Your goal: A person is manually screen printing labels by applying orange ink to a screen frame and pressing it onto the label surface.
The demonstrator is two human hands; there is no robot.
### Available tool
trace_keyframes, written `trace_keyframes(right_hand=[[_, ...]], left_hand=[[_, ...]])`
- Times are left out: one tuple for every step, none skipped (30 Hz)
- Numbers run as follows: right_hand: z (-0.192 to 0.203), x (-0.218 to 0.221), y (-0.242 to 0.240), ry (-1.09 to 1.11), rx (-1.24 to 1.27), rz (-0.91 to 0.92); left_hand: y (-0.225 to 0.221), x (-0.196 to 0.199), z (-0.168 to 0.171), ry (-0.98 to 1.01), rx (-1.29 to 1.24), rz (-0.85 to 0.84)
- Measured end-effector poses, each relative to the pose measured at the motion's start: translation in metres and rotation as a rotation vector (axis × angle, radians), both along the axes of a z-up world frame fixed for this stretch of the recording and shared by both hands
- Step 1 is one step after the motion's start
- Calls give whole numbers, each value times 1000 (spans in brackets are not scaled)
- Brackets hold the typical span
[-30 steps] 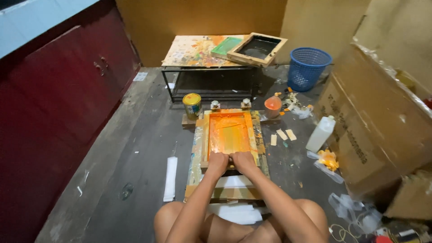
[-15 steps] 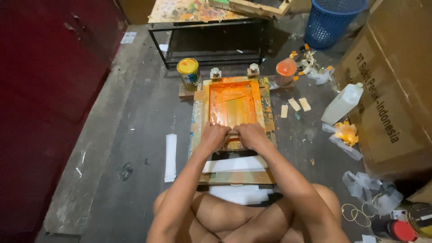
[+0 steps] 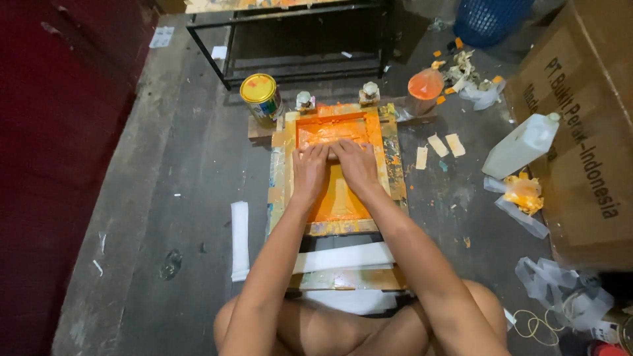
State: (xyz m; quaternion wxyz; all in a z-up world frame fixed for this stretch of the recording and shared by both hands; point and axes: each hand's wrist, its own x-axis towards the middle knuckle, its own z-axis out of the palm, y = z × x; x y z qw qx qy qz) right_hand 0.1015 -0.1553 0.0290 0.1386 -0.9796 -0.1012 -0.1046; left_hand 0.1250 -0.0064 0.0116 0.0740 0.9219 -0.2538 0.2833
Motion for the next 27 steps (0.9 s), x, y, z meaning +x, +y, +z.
trace_keyframes(right_hand=[[-6,6,-1,9,2,0],[-12,11,-2,-5,-9,1],[-16,18,-3,-20,-21,3],[-18,18,-3,-14,-20,2],[-19,20,-2,-28,-46,-8],[-20,20,-1,-42,-73,-19],[-20,19,-1,-39,-70,-20],[-20,18,-2,-55,-82,-11],[-18,18,-3,-76,-97,-2],[-18,15,-2,-78,-99,-3],[-16,12,-2,-69,-110,1],[-13,9,-1,-60,-122,4],[-15,3,0,-69,-125,3],[-16,-3,1,-78,-128,4],[-16,-8,2,-90,-132,6],[-17,-17,3,-101,-137,6],[-17,-26,4,-88,-142,13],[-16,-34,5,-75,-147,19],[-15,-43,6,-89,-152,19],[-13,-52,8,-53,-143,23],[-12,-62,9,-15,-134,25],[-14,-68,10,-28,-139,24],[-18,-76,10,-25,-111,33],[-21,-82,11,-22,-82,43],[-22,-88,11,-34,-88,40],[-23,-93,12,27,-62,28],[-24,-97,13,87,-37,19]], left_hand=[[-2,6,-4,9,2,0],[-4,11,-8,15,-10,0],[-6,17,-10,20,-23,0],[-6,18,-11,26,-22,-1],[-7,19,-12,39,-25,2],[-7,19,-12,52,-29,5],[-5,20,-13,55,-27,4],[-3,21,-13,74,-13,2],[-3,23,-12,88,-4,0],[-3,21,-16,85,-6,-1],[-3,20,-17,97,23,12],[-3,17,-18,110,52,25],[0,17,-28,101,48,24],[3,16,-36,121,67,26],[5,15,-44,139,84,28],[5,-1,-34,127,79,29],[5,-17,-23,125,135,68],[5,-34,-13,123,190,108],[7,-42,-11,109,184,109],[9,-51,-9,109,184,77],[10,-59,-7,110,185,44],[13,-59,-20,97,180,44],[15,-59,-33,117,142,-13],[16,-58,-47,136,106,-70],[16,-62,-52,124,101,-72],[16,-66,-58,118,98,-70],[17,-69,-63,111,96,-65]])
